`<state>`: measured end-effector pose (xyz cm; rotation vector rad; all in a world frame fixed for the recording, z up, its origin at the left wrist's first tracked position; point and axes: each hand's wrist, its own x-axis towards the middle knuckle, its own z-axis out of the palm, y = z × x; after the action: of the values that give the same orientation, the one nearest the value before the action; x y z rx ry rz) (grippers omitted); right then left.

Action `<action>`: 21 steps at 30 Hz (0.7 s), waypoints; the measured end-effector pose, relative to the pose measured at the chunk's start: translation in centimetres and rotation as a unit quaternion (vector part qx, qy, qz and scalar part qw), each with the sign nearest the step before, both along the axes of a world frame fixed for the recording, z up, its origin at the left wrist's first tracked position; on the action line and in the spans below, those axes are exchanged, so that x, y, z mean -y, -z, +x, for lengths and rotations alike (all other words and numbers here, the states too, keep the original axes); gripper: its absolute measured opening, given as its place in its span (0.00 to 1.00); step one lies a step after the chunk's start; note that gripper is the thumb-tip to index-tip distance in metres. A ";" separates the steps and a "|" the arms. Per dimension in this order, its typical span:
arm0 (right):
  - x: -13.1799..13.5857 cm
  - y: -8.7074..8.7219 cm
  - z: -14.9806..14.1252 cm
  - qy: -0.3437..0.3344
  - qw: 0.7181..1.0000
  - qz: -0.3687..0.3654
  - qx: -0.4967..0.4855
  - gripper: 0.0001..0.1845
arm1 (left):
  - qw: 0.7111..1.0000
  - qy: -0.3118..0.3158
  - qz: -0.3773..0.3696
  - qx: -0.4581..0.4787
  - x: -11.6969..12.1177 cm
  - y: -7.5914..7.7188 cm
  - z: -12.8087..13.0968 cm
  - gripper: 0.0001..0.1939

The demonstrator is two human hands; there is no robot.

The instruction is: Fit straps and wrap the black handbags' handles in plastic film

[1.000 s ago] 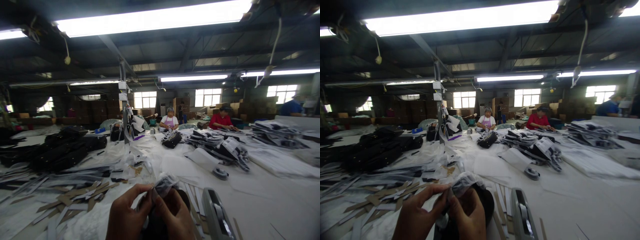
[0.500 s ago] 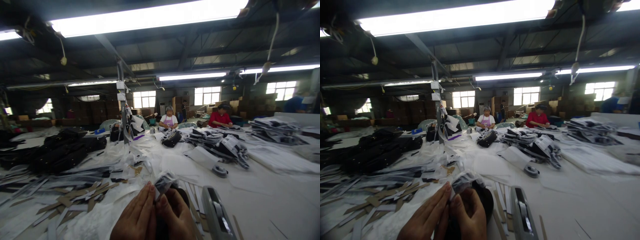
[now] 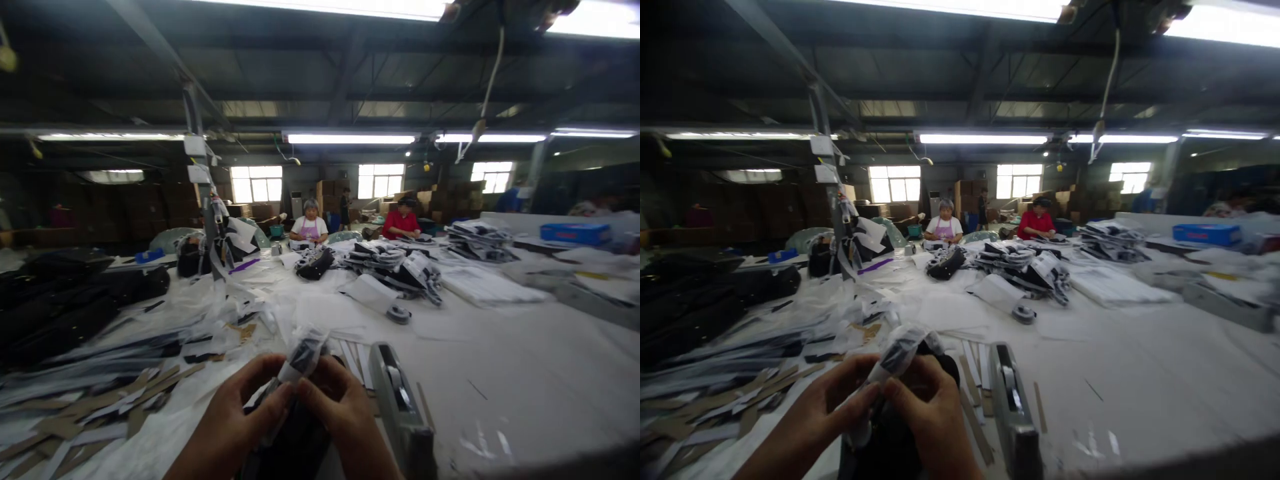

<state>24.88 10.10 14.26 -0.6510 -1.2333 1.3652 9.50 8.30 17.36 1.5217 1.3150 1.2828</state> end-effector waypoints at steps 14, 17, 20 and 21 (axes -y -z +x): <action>-1.7 11.9 17.3 0.368 0.871 -0.126 0.301 0.20 | 0.994 -0.037 -0.100 0.034 -0.4 1.2 -0.8 0.26; -1.3 12.0 16.6 0.324 0.896 -0.156 0.262 0.22 | 0.994 -0.051 -0.090 0.025 -0.4 1.4 -1.0 0.26; -0.9 11.0 15.9 0.314 0.910 -0.172 0.207 0.22 | 0.995 -0.037 -0.091 0.015 -0.5 1.6 -1.4 0.26; -0.8 10.6 15.9 0.316 0.913 -0.174 0.191 0.24 | 0.995 -0.025 -0.092 0.008 -0.6 1.7 -1.6 0.26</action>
<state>40.74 10.90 3.66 -1.4829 -0.9411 0.9240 7.89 8.88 15.62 1.3549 1.4282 1.1671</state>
